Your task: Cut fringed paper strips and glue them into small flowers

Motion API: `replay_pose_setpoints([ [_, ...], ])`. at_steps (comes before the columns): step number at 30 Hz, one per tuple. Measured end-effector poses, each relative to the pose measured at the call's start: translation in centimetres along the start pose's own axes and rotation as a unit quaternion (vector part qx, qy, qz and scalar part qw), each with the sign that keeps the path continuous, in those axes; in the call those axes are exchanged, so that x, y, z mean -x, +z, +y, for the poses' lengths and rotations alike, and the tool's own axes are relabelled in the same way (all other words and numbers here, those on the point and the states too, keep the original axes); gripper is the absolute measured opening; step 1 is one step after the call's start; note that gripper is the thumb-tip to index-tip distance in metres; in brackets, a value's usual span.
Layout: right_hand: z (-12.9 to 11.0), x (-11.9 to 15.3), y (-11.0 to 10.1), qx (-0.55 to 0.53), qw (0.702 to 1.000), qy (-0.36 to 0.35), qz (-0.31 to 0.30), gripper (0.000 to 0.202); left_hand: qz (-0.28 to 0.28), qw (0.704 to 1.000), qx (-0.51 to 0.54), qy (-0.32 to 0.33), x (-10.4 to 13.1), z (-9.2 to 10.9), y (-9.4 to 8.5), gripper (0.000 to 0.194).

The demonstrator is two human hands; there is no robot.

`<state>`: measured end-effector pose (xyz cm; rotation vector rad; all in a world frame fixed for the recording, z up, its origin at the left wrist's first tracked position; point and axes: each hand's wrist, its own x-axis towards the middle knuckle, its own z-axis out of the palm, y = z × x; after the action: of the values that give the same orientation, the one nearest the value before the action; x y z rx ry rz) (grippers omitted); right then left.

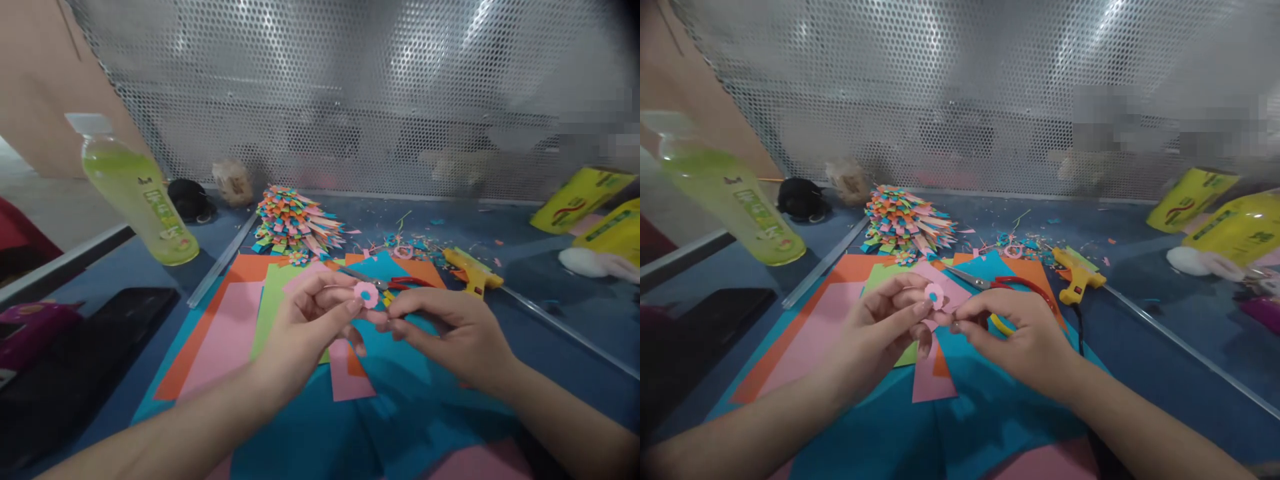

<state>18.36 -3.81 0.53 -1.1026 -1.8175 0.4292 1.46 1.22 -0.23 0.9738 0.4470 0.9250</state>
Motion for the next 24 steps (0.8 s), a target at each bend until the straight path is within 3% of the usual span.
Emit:
replay_pose_setpoints([
  [13, -0.79, 0.42, -0.47, 0.097, 0.995, -0.034, -0.012, 0.014, -0.054, 0.998, 0.026, 0.001, 0.08, 0.01, -0.12, 0.020],
  [24, -0.57, 0.32, -0.93, 0.184, 0.981, -0.045, -0.032, 0.016, -0.036, 0.991, -0.095, 0.083, 0.52, 0.41, 0.08, 0.022],
])
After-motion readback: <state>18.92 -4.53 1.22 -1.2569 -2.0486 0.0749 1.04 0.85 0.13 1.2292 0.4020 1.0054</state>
